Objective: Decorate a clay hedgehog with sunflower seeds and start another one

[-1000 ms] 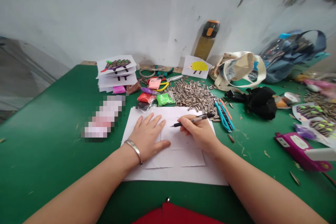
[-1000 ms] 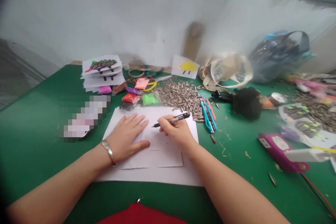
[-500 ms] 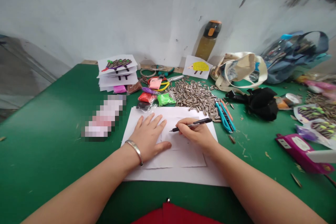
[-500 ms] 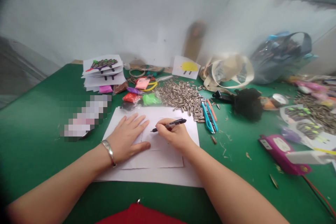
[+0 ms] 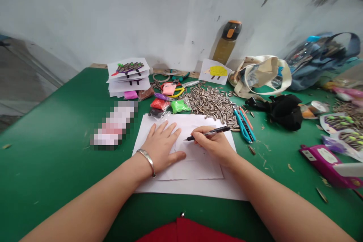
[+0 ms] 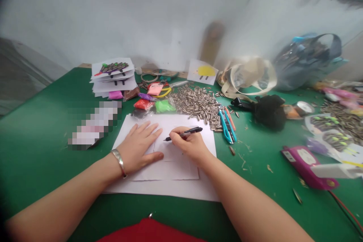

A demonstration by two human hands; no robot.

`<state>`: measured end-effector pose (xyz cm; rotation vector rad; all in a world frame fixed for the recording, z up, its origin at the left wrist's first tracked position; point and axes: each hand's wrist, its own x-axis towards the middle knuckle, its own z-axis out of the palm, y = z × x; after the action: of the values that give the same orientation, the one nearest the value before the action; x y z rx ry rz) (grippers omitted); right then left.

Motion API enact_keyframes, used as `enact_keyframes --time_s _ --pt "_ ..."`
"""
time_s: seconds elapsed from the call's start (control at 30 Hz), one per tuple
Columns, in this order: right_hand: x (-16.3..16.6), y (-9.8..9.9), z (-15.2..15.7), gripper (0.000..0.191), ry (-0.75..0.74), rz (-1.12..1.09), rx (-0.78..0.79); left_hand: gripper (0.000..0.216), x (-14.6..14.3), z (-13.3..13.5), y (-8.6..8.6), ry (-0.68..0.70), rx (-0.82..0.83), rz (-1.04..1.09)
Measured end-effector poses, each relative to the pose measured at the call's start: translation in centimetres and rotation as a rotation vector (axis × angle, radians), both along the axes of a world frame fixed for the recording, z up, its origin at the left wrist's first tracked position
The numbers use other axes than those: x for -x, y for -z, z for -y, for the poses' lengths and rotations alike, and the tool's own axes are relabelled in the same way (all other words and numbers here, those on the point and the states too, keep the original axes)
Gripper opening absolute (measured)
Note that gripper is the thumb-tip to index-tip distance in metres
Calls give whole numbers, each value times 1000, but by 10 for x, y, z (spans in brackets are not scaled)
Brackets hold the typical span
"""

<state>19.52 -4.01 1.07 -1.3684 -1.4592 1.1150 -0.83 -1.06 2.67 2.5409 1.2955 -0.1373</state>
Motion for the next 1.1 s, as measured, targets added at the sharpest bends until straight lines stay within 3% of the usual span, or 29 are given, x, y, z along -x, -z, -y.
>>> enact_keyframes --time_s 0.6,0.9,1.1 --pt "3 -7 -1 22 -29 12 -14 79 2 0 6 9 -40 30" --pt "0 0 -2 19 -18 3 -12 81 -2 0 -3 4 18 -19" --pt "0 0 -1 20 -11 5 -9 79 -1 0 -1 -1 8 23"
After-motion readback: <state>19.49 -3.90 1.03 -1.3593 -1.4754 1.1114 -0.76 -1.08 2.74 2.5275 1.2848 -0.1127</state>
